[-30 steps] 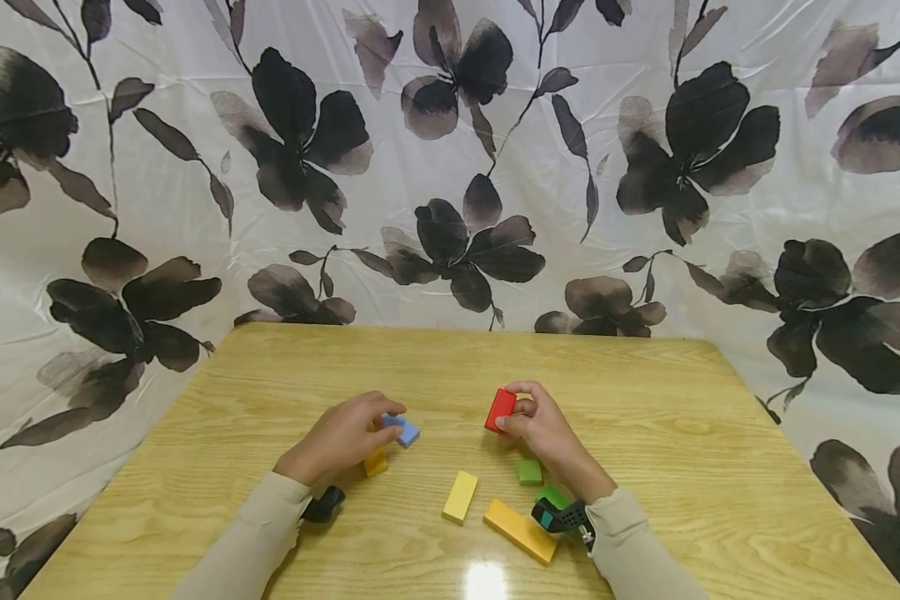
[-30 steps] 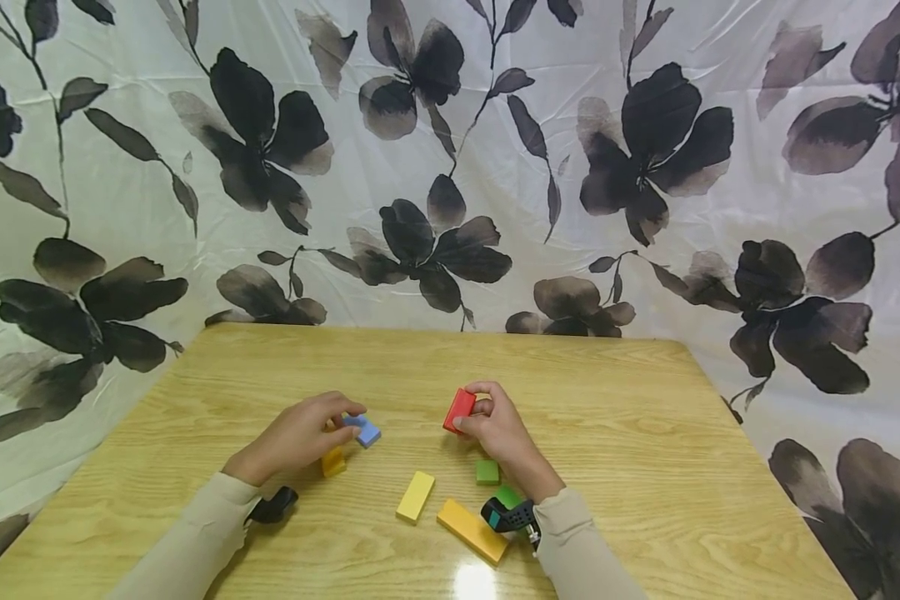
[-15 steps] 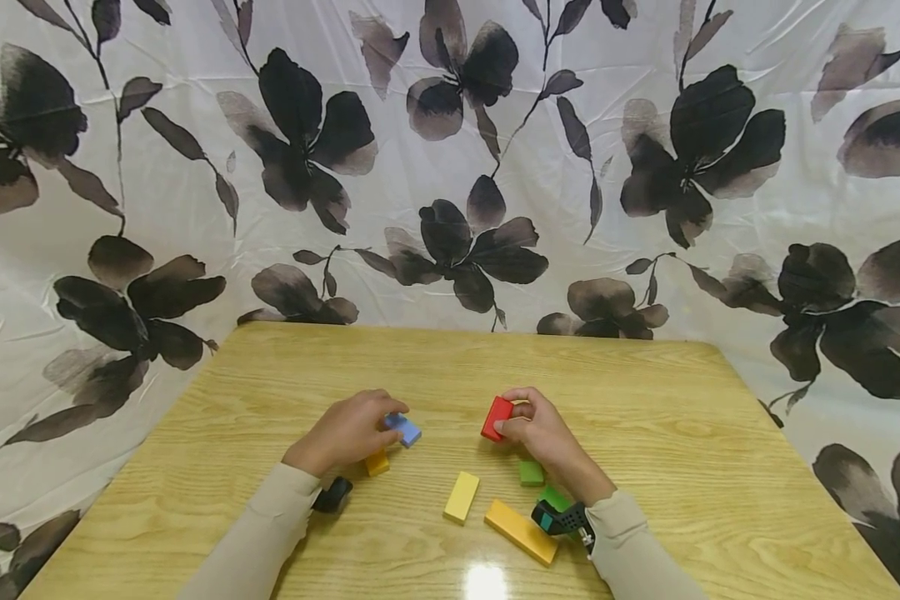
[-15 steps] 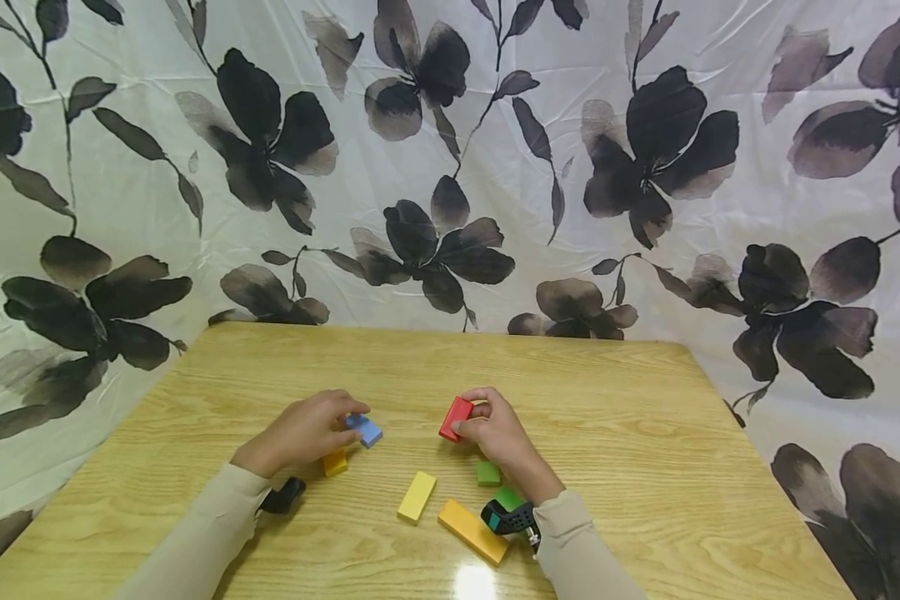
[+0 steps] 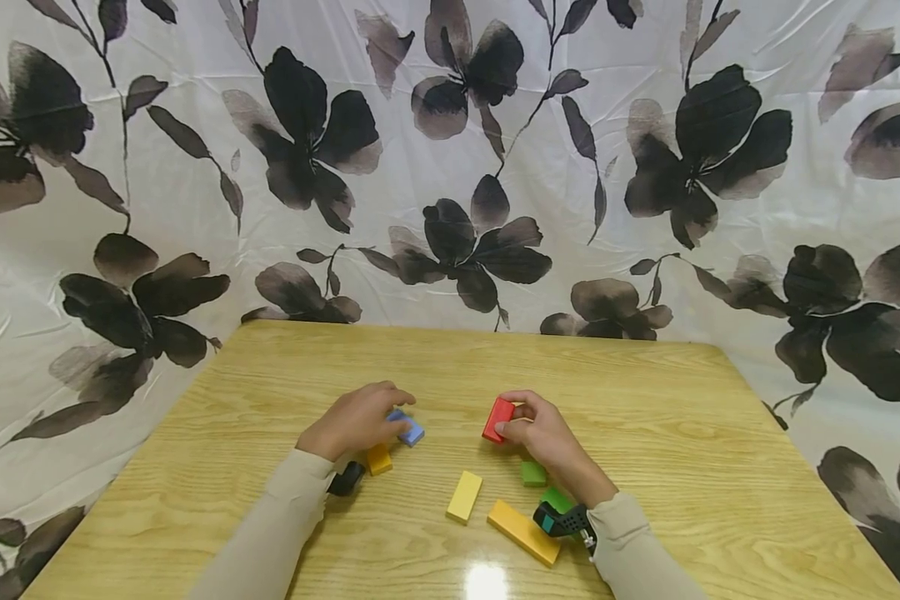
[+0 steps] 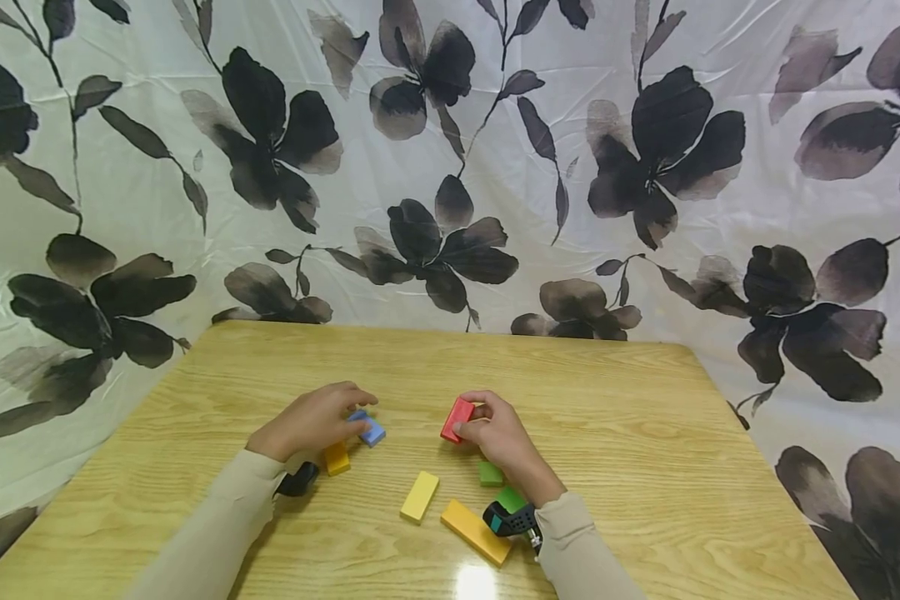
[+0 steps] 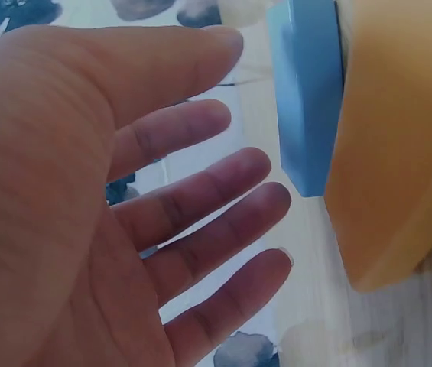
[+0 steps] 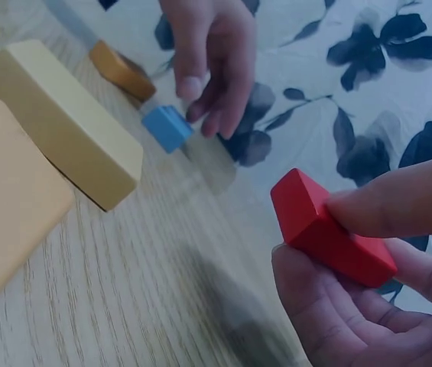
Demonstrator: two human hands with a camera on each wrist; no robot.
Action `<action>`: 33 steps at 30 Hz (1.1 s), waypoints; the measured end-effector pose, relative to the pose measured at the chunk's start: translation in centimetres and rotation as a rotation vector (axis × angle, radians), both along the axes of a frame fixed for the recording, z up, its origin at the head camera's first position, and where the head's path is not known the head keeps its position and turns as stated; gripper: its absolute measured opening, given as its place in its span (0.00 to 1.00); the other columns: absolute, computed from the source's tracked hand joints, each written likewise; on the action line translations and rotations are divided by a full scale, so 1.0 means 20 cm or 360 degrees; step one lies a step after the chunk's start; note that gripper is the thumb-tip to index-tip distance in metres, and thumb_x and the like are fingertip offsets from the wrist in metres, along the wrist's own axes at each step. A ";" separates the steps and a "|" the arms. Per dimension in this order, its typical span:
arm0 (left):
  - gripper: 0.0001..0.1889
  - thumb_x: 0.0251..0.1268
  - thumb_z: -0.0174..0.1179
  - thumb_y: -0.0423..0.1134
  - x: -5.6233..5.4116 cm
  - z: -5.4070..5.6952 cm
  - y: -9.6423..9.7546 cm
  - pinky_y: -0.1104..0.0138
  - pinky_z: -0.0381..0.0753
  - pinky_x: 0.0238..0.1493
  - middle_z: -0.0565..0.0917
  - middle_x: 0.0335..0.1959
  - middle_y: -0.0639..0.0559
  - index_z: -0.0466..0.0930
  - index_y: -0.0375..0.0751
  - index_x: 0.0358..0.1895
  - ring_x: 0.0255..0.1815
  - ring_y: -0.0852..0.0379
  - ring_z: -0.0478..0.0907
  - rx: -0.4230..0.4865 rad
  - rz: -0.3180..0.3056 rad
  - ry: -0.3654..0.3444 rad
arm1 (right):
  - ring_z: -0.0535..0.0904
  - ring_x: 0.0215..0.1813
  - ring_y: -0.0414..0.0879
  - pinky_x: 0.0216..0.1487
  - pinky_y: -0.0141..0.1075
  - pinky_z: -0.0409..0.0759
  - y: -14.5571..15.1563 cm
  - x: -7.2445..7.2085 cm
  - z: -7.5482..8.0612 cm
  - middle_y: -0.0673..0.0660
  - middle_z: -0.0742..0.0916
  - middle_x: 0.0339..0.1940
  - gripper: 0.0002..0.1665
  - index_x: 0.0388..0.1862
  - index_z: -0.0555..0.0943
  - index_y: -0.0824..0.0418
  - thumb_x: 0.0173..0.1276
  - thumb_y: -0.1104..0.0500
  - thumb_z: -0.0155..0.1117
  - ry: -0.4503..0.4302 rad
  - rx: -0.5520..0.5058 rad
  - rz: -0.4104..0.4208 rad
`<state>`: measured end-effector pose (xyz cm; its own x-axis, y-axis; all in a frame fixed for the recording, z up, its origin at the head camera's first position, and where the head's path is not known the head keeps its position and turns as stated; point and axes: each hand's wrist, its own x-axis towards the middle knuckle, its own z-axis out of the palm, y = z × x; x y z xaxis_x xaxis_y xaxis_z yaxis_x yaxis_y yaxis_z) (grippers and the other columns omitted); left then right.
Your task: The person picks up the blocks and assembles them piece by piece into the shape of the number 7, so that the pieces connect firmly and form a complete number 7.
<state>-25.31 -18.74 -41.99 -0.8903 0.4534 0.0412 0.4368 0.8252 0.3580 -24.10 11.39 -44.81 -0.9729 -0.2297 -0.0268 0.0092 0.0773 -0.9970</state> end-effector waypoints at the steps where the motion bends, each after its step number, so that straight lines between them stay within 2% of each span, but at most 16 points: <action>1: 0.20 0.69 0.64 0.45 0.00 0.00 0.00 0.59 0.78 0.45 0.82 0.53 0.50 0.82 0.44 0.61 0.43 0.57 0.77 -0.0007 0.0002 -0.0005 | 0.81 0.38 0.50 0.43 0.46 0.84 0.00 0.00 0.00 0.64 0.80 0.42 0.30 0.64 0.73 0.69 0.62 0.72 0.66 0.0001 0.0006 -0.0002; 5: 0.19 0.68 0.65 0.45 -0.02 0.01 0.02 0.58 0.78 0.46 0.81 0.52 0.51 0.84 0.45 0.59 0.44 0.58 0.77 -0.0016 0.0005 -0.0036 | 0.81 0.38 0.50 0.43 0.45 0.84 0.01 0.01 0.01 0.64 0.80 0.42 0.29 0.64 0.73 0.69 0.63 0.72 0.66 0.0003 0.0015 0.0006; 10: 0.18 0.68 0.65 0.45 -0.03 0.01 0.02 0.57 0.78 0.49 0.82 0.51 0.51 0.85 0.43 0.57 0.47 0.56 0.78 -0.0005 0.0007 -0.0068 | 0.81 0.38 0.50 0.44 0.47 0.84 0.00 0.02 0.01 0.65 0.79 0.43 0.27 0.62 0.73 0.71 0.64 0.73 0.63 0.0004 0.0025 0.0085; 17: 0.15 0.66 0.68 0.45 -0.02 0.00 0.00 0.56 0.78 0.48 0.82 0.47 0.52 0.87 0.42 0.51 0.43 0.57 0.77 -0.0014 -0.0020 -0.0072 | 0.81 0.40 0.51 0.46 0.50 0.84 -0.01 0.03 0.01 0.67 0.77 0.46 0.25 0.62 0.73 0.71 0.66 0.73 0.61 -0.0024 0.0014 0.0160; 29: 0.18 0.62 0.71 0.42 -0.02 -0.02 -0.01 0.58 0.78 0.49 0.81 0.50 0.50 0.86 0.41 0.53 0.45 0.55 0.77 -0.0026 -0.0046 -0.0086 | 0.82 0.43 0.49 0.44 0.43 0.84 -0.02 0.03 -0.01 0.64 0.80 0.47 0.22 0.59 0.75 0.72 0.66 0.73 0.61 -0.0048 0.0068 0.0199; 33: 0.20 0.60 0.72 0.41 -0.02 -0.02 -0.01 0.58 0.78 0.49 0.81 0.51 0.49 0.85 0.41 0.55 0.45 0.54 0.77 -0.0026 -0.0065 -0.0080 | 0.82 0.44 0.50 0.45 0.45 0.84 -0.02 0.04 -0.01 0.64 0.79 0.47 0.22 0.60 0.74 0.72 0.66 0.74 0.60 -0.0055 0.0046 0.0221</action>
